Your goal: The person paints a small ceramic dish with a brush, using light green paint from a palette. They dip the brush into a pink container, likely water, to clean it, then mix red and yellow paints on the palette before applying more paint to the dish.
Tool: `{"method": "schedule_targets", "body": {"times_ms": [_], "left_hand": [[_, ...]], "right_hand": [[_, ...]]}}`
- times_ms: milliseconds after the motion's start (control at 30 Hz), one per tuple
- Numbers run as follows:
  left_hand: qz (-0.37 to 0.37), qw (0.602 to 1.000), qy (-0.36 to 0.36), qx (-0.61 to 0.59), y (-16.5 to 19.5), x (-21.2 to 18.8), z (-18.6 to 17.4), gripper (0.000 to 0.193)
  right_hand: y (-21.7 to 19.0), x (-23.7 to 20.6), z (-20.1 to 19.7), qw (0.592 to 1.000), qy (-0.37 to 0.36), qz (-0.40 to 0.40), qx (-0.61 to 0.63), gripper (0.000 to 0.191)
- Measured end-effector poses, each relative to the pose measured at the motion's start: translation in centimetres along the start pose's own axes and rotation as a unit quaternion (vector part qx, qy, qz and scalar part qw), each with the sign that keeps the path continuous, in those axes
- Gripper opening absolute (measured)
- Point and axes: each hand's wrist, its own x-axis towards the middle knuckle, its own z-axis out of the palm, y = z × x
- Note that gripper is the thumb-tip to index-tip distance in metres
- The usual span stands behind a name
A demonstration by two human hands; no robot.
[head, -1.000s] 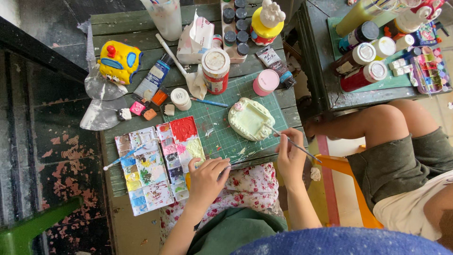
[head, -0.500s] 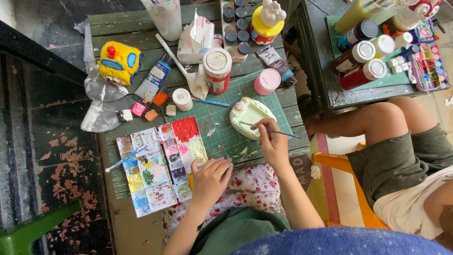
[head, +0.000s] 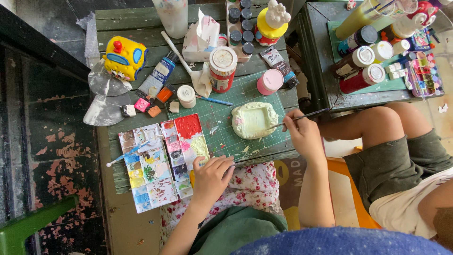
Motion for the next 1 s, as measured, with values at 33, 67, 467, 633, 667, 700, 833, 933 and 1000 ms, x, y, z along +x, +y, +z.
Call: {"method": "schedule_targets", "body": {"times_ms": [33, 67, 467, 633, 667, 700, 833, 933, 1000], "left_hand": [[0.000, 1.000, 0.001, 0.001, 0.0, 0.0, 0.0, 0.015], [0.000, 1.000, 0.001, 0.002, 0.0, 0.0, 0.0, 0.015], [-0.006, 1.000, 0.003, 0.003, -0.2, -0.2, 0.4, 0.016], [-0.002, 1.000, -0.002, 0.005, -0.4, -0.3, 0.4, 0.016], [-0.001, 1.000, -0.001, 0.003, -0.4, -0.3, 0.4, 0.016], [0.000, 1.000, -0.001, 0.001, -0.4, -0.3, 0.5, 0.016], [0.002, 1.000, 0.006, 0.003, -0.4, -0.4, 0.6, 0.016], [0.002, 1.000, 0.005, 0.002, -0.4, -0.4, 0.6, 0.016], [-0.002, 1.000, 0.000, 0.004, -0.4, -0.3, 0.6, 0.016]], "right_hand": [[0.1, -0.1, -0.3, 1.000, 0.020, 0.005, 0.004, 0.014], [0.3, -0.2, -0.4, 0.999, 0.041, 0.010, 0.008, 0.013], [3.8, -3.2, 2.8, 0.948, 0.102, -0.078, 0.291, 0.019], [4.2, -4.1, 3.5, 0.932, 0.119, -0.043, 0.340, 0.018], [4.3, -4.2, 3.6, 0.930, 0.123, -0.040, 0.343, 0.018], [4.4, -4.2, 3.6, 0.929, 0.128, -0.036, 0.346, 0.018], [4.6, -3.9, 3.9, 0.915, 0.133, -0.022, 0.381, 0.017], [4.6, -3.7, 4.0, 0.919, 0.150, -0.024, 0.363, 0.015], [4.6, -3.7, 3.9, 0.934, 0.158, -0.032, 0.318, 0.014]]}}
